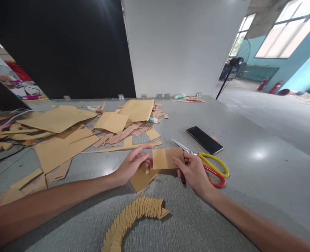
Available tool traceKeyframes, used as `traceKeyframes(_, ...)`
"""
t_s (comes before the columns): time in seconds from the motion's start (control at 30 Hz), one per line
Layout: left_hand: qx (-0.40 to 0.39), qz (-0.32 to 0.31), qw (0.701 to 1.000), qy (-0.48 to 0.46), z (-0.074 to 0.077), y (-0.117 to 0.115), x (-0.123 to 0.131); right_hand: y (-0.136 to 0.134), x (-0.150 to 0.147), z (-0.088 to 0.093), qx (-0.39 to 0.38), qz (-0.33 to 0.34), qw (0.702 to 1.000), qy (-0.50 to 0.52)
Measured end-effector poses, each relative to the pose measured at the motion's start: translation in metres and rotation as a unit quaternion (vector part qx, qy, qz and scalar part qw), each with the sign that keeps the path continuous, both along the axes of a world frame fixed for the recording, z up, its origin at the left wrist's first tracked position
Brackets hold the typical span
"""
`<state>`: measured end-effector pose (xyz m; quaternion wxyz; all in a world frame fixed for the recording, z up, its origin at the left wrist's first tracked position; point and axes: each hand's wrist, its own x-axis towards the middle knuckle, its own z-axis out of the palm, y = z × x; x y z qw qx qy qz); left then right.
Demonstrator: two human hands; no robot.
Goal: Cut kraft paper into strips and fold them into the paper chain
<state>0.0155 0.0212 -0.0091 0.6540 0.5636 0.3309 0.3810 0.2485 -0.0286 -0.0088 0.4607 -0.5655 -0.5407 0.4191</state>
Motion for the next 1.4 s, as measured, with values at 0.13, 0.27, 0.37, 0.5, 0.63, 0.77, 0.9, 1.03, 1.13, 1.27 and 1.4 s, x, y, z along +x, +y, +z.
traceKeyframes(0.13, -0.007, -0.001, 1.0, -0.004, 0.0007, -0.0013, 0.0004, -0.0006, -0.0004, -0.0009, -0.006, 0.012, 1.0, 0.002)
traceKeyframes(0.27, 0.01, 0.003, 1.0, 0.015, 0.0024, -0.0009, -0.0009, -0.003, -0.0013, 0.0012, 0.001, 0.042, 0.999, -0.019)
traceKeyframes(0.37, 0.047, -0.029, 0.996, 0.065, 0.004, -0.0008, -0.0032, -0.0062, -0.0021, 0.0043, 0.01, 0.089, 0.994, -0.055)
traceKeyframes(0.5, 0.071, -0.119, 0.987, 0.085, 0.0056, -0.0029, -0.0056, -0.0088, -0.0025, 0.0056, 0.019, 0.139, 0.987, -0.075)
traceKeyframes(0.63, 0.078, -0.133, 0.983, 0.103, 0.0051, -0.0039, -0.0057, -0.008, -0.0024, 0.0034, 0.013, 0.157, 0.984, -0.084)
traceKeyframes(0.77, 0.079, -0.113, 0.984, 0.116, 0.0032, -0.0032, -0.0054, -0.0072, -0.003, 0.0022, 0.0, 0.169, 0.982, -0.079)
traceKeyframes(0.9, 0.091, -0.105, 0.983, 0.12, 0.0014, -0.0023, -0.0058, -0.0068, -0.0029, 0.0018, -0.005, 0.177, 0.981, -0.082)
traceKeyframes(1.03, 0.101, -0.096, 0.981, 0.137, 0.0015, -0.0022, -0.0058, -0.0064, -0.0024, 0.0011, -0.006, 0.179, 0.98, -0.082)
traceKeyframes(1.13, 0.104, -0.091, 0.981, 0.136, 0.0034, -0.003, -0.0054, -0.0066, -0.003, 0.0016, -0.012, 0.174, 0.981, -0.079)
traceKeyframes(1.27, 0.108, -0.081, 0.982, 0.13, 0.0063, -0.0045, -0.0048, -0.0068, -0.0042, 0.0022, -0.021, 0.178, 0.981, -0.073)
traceKeyframes(1.4, 0.113, -0.074, 0.981, 0.14, 0.0078, -0.0053, -0.0046, -0.0062, -0.0048, 0.0023, -0.025, 0.189, 0.98, -0.064)
